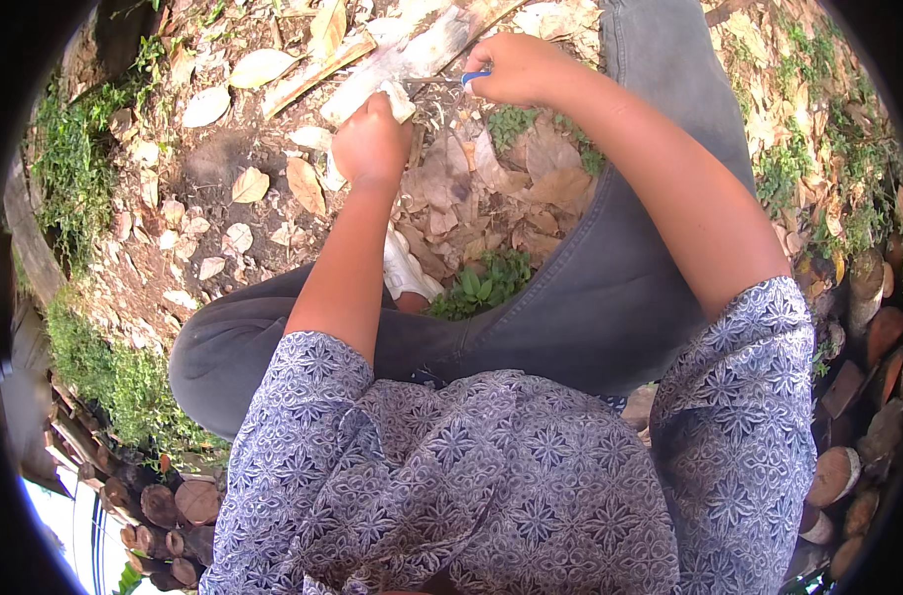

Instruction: The person sits on the ground and uses a blue-handled chisel to carve a small rectangular wooden block. They repeatedly scrape and shape the wood, then briefly inspect the block before continuing to carve.

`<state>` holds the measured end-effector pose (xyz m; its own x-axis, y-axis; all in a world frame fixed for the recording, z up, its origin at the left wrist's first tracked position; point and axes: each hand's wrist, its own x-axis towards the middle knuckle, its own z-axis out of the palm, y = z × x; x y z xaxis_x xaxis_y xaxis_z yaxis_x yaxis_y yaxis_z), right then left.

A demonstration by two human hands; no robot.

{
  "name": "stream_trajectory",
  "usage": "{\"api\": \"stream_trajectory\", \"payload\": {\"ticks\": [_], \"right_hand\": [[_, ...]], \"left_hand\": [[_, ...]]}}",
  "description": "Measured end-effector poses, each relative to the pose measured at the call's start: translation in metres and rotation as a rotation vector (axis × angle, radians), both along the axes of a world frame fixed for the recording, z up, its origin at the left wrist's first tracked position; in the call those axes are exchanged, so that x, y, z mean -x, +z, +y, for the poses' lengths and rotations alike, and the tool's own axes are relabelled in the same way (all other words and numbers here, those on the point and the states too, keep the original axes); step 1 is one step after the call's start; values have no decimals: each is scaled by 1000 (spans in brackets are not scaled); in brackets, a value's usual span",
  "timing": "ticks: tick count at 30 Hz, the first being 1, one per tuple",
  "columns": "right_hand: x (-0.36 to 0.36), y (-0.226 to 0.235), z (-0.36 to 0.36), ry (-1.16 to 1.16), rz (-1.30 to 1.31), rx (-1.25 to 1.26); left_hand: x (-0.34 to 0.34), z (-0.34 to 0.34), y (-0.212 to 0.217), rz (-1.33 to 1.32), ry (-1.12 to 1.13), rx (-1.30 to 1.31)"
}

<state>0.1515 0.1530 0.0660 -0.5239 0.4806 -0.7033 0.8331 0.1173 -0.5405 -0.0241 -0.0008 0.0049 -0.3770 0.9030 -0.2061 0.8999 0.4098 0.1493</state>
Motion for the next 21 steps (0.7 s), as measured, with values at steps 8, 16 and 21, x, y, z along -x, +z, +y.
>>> {"api": "stream_trajectory", "payload": {"ticks": [8,16,21], "right_hand": [[-11,-8,11,26,63,-35],[-10,-11,39,55,97,-21],[-5,-9,38,39,121,-33]], "left_hand": [[0,6,2,20,60,102],[0,2,-3,48,35,18],[-1,4,-1,45,29,23]]}}
